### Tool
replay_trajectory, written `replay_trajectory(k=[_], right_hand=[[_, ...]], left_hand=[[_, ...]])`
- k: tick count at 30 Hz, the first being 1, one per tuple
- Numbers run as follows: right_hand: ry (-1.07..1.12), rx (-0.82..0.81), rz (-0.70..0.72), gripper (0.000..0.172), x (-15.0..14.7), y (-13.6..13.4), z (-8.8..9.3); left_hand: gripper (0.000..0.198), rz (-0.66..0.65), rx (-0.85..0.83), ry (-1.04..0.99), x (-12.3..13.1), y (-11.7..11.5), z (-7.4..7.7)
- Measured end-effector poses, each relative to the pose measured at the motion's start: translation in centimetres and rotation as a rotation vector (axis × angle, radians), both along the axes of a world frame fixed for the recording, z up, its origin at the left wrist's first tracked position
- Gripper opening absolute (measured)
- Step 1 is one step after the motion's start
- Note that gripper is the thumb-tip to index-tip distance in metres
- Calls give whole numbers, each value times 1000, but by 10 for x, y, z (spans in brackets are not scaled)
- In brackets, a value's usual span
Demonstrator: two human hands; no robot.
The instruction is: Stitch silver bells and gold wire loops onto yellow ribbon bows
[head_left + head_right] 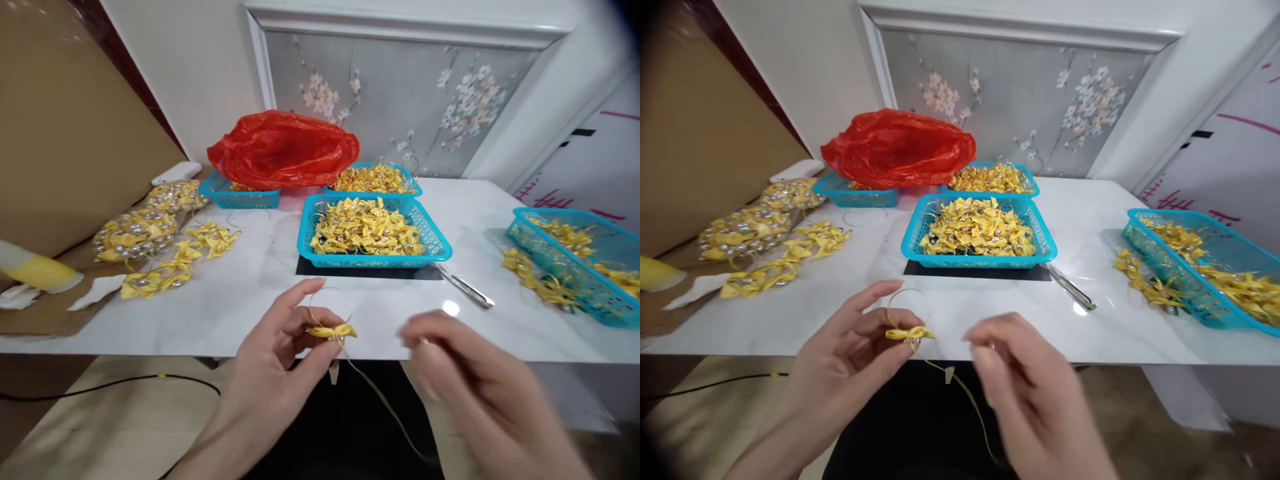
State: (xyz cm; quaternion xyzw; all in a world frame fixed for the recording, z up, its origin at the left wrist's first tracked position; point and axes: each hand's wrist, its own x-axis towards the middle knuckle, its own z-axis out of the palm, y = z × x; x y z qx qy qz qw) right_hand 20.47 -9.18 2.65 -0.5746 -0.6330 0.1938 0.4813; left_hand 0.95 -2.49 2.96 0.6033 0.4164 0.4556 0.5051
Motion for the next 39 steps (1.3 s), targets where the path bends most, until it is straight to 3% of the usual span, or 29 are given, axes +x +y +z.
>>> replay_trajectory(k=[4, 8, 10, 14, 17, 21, 29, 35, 39], right_hand=[[353, -217, 254, 14, -19, 20, 2], [416, -202, 260, 24, -28, 26, -1], [439, -191, 223, 26, -29, 25, -1], [494, -209, 187, 29, -31, 22, -2], [536, -206, 195, 30, -34, 21, -3], [646, -177, 200, 28, -37, 21, -5], [756, -18, 179, 23, -45, 22, -16], [841, -83, 205, 24, -47, 18, -24], [828, -42, 179, 24, -50, 18, -21]], left_hand=[[66, -12, -11, -13, 8, -13, 6], [65, 8, -11, -4, 6, -15, 11], [56, 66, 24, 10, 3, -15, 12], [18, 134, 91, 145, -2, -15, 12], [12, 111, 88, 177, -1, -14, 10], [10, 55, -86, 58, 2, -11, 4], [20, -92, -570, -365, 11, -16, 0], [21, -23, -557, -434, 11, -17, -2], [21, -27, -563, -420, 10, -16, -1]])
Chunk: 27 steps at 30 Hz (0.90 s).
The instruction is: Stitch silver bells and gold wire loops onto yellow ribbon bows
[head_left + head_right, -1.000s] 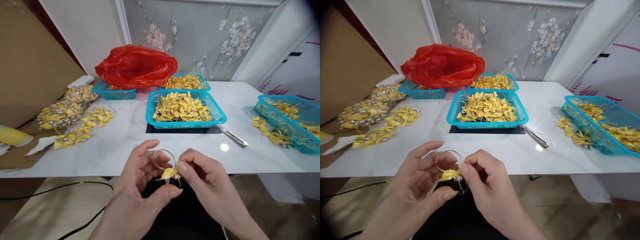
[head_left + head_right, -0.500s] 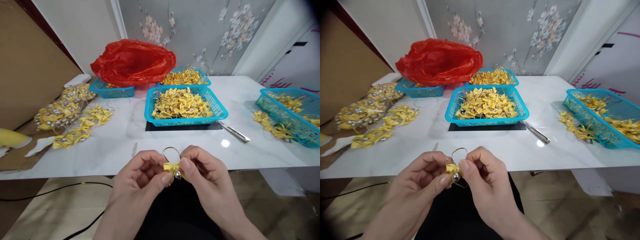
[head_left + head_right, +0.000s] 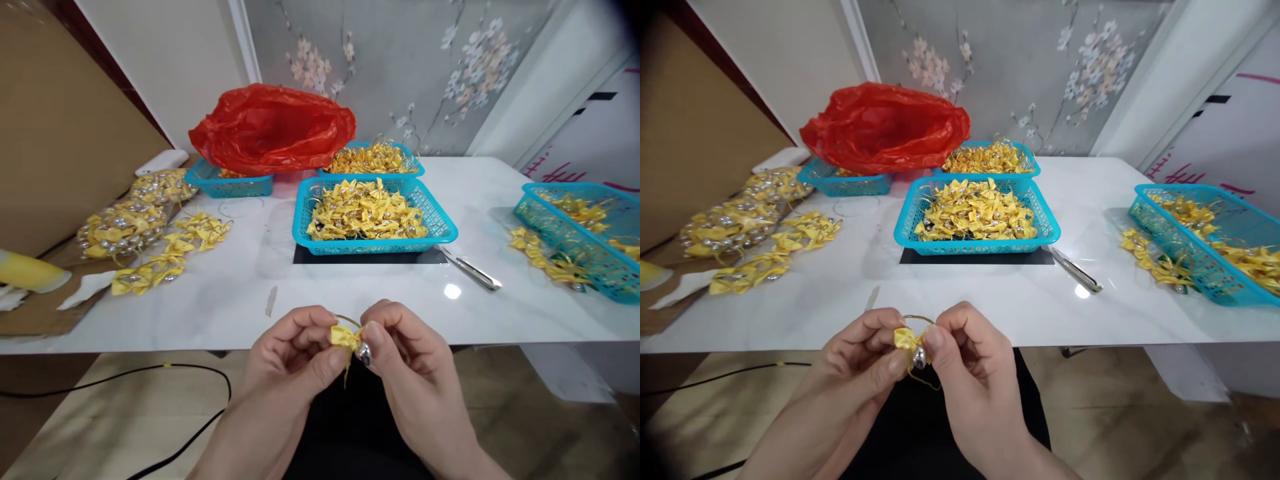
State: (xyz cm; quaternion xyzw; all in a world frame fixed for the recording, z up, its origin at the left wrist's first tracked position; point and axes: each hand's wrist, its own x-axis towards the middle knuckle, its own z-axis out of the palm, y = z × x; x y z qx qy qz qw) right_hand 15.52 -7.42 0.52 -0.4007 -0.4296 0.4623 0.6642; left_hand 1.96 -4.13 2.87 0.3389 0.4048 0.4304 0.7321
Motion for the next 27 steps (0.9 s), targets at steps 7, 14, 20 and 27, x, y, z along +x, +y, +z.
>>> replay_trajectory(k=[7, 14, 20, 27], right_hand=[[-56, 45, -99, 25, -7, 3, 1], [-186, 34, -58, 24, 4, 2, 5], [-361, 24, 19, 24, 17, 2, 9], [-268, -29, 61, 27, 15, 1, 10]], left_hand=[[20, -17, 75, 48, 2, -2, 0], [41, -157, 211, 140, -14, 1, 2], [29, -125, 455, 398, -22, 9, 9], [21, -96, 565, 536, -10, 10, 11]])
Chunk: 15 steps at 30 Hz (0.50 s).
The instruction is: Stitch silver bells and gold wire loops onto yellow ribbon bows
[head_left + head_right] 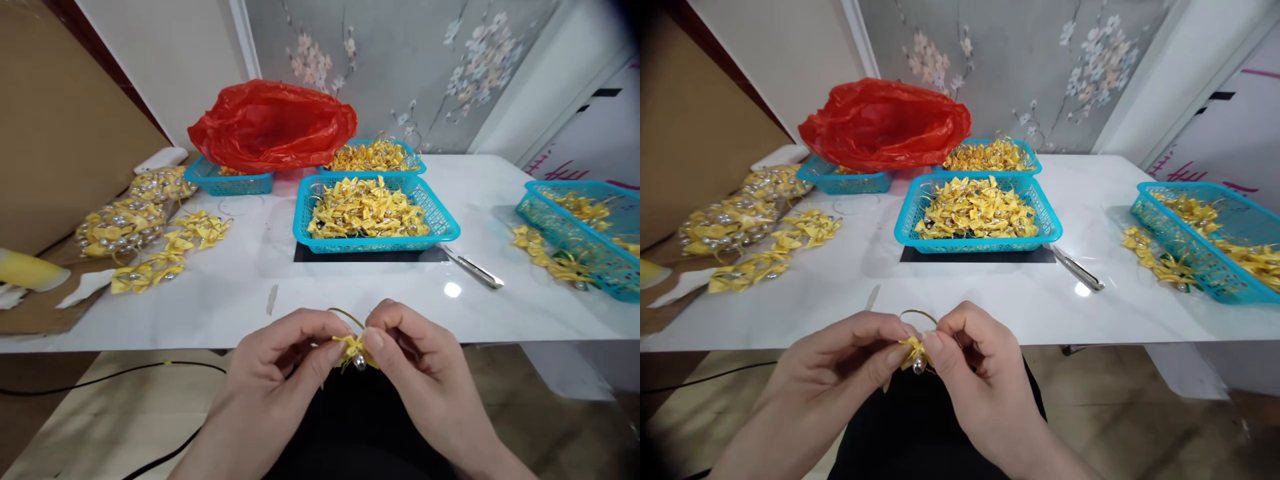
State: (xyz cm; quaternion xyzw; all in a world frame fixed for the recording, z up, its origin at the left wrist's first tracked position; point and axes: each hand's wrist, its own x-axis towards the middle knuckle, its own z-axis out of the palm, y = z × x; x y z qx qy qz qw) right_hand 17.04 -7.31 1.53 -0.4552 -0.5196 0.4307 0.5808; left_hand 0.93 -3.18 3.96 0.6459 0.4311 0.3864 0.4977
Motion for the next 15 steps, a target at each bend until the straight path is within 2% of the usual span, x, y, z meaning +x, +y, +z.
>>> replay_trajectory(k=[9, 12, 15], right_hand=[[-9, -64, 22, 29, 2, -1, -1], [-8, -72, 28, 30, 1, -1, -3], [25, -75, 32, 29, 0, -2, -5]], left_hand=[[21, -84, -194, -21, -3, -1, 9], [21, -89, -210, 7, -4, 1, 8], [17, -145, -266, -79, -7, 4, 2]])
